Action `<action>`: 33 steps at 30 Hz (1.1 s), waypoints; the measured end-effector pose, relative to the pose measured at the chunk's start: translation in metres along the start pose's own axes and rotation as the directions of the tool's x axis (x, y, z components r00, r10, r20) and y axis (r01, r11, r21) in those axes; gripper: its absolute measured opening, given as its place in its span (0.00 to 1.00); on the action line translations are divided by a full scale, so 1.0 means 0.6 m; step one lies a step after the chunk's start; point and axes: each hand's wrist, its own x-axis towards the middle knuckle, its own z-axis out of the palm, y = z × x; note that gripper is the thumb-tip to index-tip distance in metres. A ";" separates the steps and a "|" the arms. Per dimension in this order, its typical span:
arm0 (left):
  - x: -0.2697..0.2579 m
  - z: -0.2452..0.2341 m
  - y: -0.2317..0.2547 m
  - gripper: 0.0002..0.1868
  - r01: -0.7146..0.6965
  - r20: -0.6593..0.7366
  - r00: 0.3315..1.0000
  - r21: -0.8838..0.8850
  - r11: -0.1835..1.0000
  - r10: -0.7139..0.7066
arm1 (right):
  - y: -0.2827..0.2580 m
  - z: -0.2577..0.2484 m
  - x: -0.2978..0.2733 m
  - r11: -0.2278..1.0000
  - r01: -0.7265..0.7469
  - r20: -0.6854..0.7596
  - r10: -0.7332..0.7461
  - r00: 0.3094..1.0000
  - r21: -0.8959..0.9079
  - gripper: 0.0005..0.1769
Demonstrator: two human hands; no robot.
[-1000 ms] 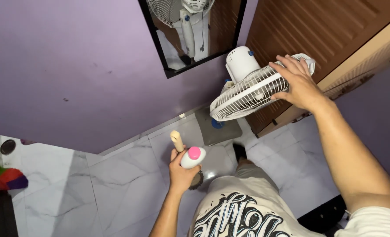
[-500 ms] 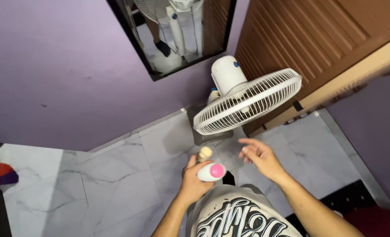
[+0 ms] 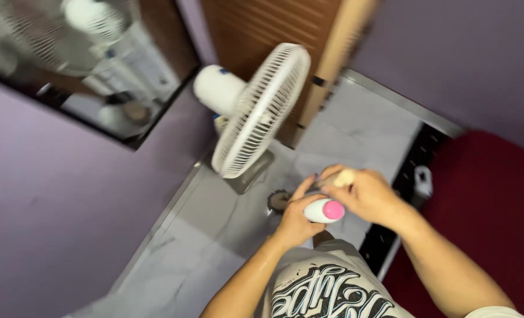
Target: Mop the floor of a bedroom and use a remote control to operate an air conditioner.
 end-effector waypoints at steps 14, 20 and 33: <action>0.012 0.070 -0.034 0.27 0.145 0.125 0.983 -0.080 0.986 -0.134 | 0.173 -0.036 -0.273 0.874 -0.161 -0.405 0.367 0.837 0.459 0.18; 0.026 0.114 -0.066 0.29 0.209 0.057 0.977 -0.020 0.978 -0.208 | 0.369 0.148 -0.359 0.582 -0.405 -0.008 0.578 0.816 0.705 0.26; 0.055 0.185 -0.082 0.29 0.449 0.011 0.893 0.011 0.894 -0.449 | 0.521 0.213 -0.388 0.241 -0.770 0.095 0.927 0.363 0.591 0.24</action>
